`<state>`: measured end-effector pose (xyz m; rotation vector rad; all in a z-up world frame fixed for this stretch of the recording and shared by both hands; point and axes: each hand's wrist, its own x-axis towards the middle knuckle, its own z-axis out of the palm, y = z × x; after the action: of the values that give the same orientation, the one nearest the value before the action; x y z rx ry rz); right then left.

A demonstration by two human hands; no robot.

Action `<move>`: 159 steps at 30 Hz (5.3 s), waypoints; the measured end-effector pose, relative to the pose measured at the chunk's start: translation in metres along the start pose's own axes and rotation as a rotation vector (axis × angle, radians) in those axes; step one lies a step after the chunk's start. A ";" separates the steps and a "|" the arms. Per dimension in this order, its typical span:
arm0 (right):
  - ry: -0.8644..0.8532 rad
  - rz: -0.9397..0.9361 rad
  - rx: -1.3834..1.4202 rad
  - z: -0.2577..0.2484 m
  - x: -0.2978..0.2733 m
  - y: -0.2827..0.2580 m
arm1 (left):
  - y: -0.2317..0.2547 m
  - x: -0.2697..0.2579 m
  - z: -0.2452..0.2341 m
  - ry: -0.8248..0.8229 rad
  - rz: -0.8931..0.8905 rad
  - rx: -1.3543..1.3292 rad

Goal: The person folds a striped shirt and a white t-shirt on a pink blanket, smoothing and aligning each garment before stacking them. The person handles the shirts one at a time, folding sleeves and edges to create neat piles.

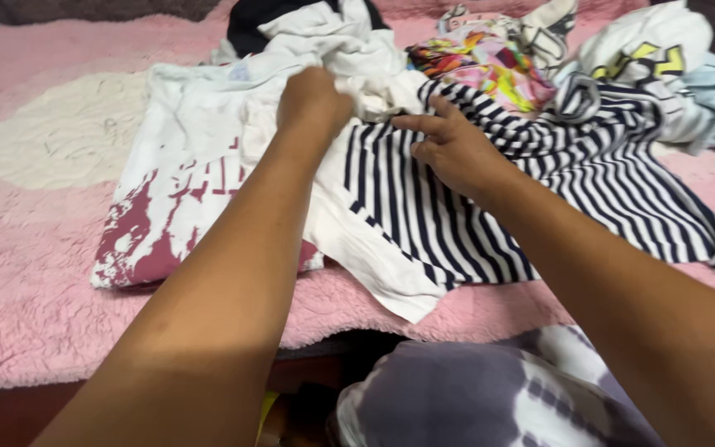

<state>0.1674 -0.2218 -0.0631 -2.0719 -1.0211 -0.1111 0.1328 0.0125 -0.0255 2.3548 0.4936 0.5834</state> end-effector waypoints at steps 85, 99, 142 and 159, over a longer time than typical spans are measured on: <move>0.829 0.161 0.360 -0.201 -0.046 0.153 | 0.079 0.033 0.155 -0.294 0.270 0.163; 0.521 0.686 -0.668 -0.186 -0.217 0.115 | 0.167 -0.176 0.165 -0.607 0.943 0.279; 0.565 0.888 0.370 -0.214 -0.275 0.073 | 0.190 -0.163 0.225 -0.961 0.767 0.024; 0.826 0.642 0.792 -0.225 -0.265 0.062 | 0.202 -0.191 0.185 -0.977 0.726 0.040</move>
<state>0.0909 -0.5664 -0.0558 -1.3033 0.1356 -0.1732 0.1100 -0.3177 -0.0706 2.4622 -0.8052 -0.3296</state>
